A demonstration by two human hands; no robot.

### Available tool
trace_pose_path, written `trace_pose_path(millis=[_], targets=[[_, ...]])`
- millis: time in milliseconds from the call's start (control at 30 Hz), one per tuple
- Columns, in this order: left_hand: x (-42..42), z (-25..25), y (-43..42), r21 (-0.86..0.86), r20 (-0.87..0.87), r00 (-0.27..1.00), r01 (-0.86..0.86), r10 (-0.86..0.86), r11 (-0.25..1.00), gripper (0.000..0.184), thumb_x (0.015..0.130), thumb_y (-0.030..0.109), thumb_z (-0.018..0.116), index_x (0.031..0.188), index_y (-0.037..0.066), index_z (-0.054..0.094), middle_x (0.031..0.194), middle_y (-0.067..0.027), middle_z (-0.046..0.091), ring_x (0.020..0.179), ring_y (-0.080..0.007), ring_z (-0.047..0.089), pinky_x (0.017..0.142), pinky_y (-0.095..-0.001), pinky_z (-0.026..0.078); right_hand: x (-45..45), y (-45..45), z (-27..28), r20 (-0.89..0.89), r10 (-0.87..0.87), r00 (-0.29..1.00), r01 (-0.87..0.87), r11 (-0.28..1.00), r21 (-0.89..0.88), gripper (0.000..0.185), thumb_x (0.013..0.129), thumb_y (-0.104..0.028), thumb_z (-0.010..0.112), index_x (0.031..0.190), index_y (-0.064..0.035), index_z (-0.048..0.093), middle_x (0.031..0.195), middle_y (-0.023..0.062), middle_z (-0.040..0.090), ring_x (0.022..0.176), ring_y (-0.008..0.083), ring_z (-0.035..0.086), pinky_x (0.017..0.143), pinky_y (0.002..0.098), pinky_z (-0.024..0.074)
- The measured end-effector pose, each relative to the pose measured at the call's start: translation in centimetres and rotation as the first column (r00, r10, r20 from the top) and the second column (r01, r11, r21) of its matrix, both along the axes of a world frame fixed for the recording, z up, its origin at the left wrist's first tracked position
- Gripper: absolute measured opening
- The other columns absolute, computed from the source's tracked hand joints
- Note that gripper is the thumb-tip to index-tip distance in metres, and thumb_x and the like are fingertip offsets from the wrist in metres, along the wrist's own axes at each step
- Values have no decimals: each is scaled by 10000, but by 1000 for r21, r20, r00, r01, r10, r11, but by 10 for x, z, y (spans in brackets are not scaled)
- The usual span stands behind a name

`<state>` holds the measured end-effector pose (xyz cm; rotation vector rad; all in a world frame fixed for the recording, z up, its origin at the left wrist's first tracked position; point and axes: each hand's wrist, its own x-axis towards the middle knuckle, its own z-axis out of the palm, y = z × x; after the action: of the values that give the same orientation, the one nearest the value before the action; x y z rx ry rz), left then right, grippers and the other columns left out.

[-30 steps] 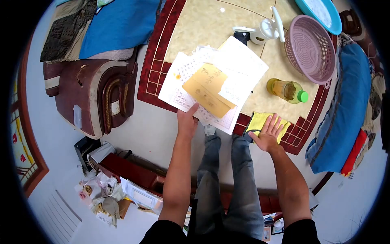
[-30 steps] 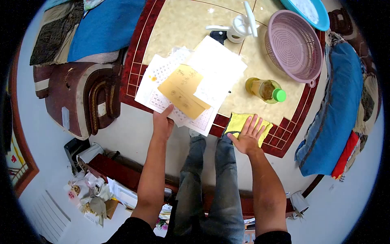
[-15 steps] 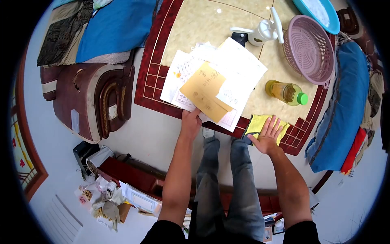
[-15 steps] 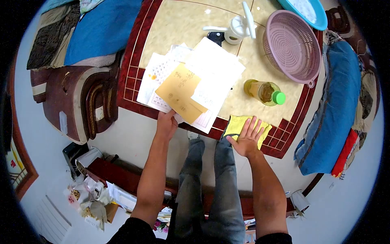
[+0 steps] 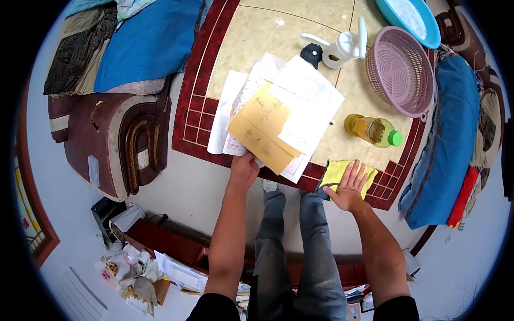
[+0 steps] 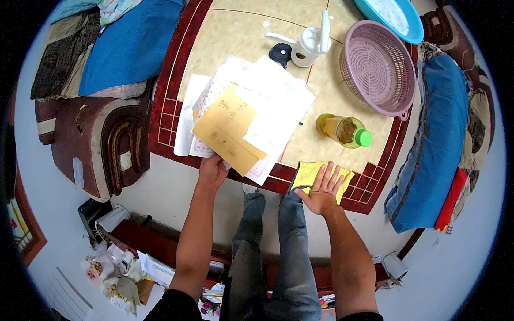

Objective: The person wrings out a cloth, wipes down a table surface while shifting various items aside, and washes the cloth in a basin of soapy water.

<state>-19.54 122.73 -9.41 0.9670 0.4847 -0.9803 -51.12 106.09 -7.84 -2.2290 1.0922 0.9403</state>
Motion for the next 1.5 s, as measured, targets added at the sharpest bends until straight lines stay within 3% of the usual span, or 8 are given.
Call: trace_pose_path(millis=[333, 433, 633, 733, 967, 1100, 1233, 1500], targets=[[9, -21, 36, 1, -16, 999, 45, -45, 999, 305, 1055, 59, 483, 1345, -7, 553, 1156, -129, 711, 940, -207, 728, 705, -339, 588, 0, 0, 1, -19, 2, 1000, -2, 1000, -7, 1297, 906, -818, 477, 1592, 83, -155, 1653, 331, -258, 1503, 531, -296, 1174, 698, -157], [16, -34, 60, -218, -48, 991, 109, -122, 970, 309, 1063, 89, 492, 1351, -7, 549, 1187, -130, 704, 985, -209, 724, 760, -352, 602, 2, -1, 3, -18, 0, 1000, 0, 1000, -4, 1292, 907, -819, 471, 1595, 83, -148, 1655, 333, -252, 1506, 529, -292, 1176, 695, -156], [12, 20, 71, 44, -7, 993, 119, -119, 992, 403, 1079, 145, 489, 1444, -26, 486, 1368, -169, 625, 1229, -289, 642, 1037, -449, 550, 4, 0, 7, -2, -2, 1000, 2, 1000, -18, 1288, 905, -821, 466, 1600, 85, -131, 1662, 330, -234, 1515, 519, -280, 1183, 684, -156], [8, 37, 84, -20, 49, 994, 98, -97, 995, 429, 1083, 149, 480, 1472, -30, 458, 1433, -174, 579, 1286, -313, 604, 1085, -466, 518, 11, -1, 13, -44, -6, 999, 6, 1000, -6, 1282, 905, -816, 469, 1603, 85, -117, 1667, 322, -232, 1520, 511, -277, 1188, 679, -154], [16, 87, 102, -149, 27, 1000, 3, 1, 989, 441, 1072, 54, 454, 1503, -34, 419, 1483, -187, 538, 1335, -321, 571, 1108, -464, 504, 10, 2, 19, 39, -35, 999, 35, 999, -11, 1246, 913, -798, 475, 1619, 77, -62, 1691, 291, -191, 1541, 494, -241, 1194, 678, -144], [17, 101, 97, -160, 56, 998, 26, -17, 987, 465, 1088, 133, 448, 1515, -47, 406, 1502, -188, 528, 1358, -335, 550, 1133, -479, 477, 7, 3, 21, 97, -12, 995, 19, 997, -70, 1230, 916, -794, 474, 1626, 70, -39, 1707, 275, -151, 1554, 488, -208, 1198, 679, -134], [22, 103, 90, -146, 81, 997, 31, -19, 989, 498, 1095, 198, 442, 1527, -46, 401, 1520, -192, 515, 1366, -345, 541, 1139, -493, 465, -9, 16, -1, 375, 68, 925, 54, 951, -306, 1208, 903, -765, 544, 1633, 67, 60, 1718, 279, -33, 1573, 499, -95, 1210, 695, -66], [64, 89, 99, -318, 79, 994, 92, -70, 944, 507, 1096, 223, 432, 1531, -37, 407, 1531, -196, 504, 1360, -353, 546, 1138, -492, 460, 1, 20, 11, 355, 7, 935, 126, 927, -353, 1183, 879, -757, 591, 1644, 23, 138, 1728, 230, 87, 1592, 455, -3, 1247, 638, -7]])
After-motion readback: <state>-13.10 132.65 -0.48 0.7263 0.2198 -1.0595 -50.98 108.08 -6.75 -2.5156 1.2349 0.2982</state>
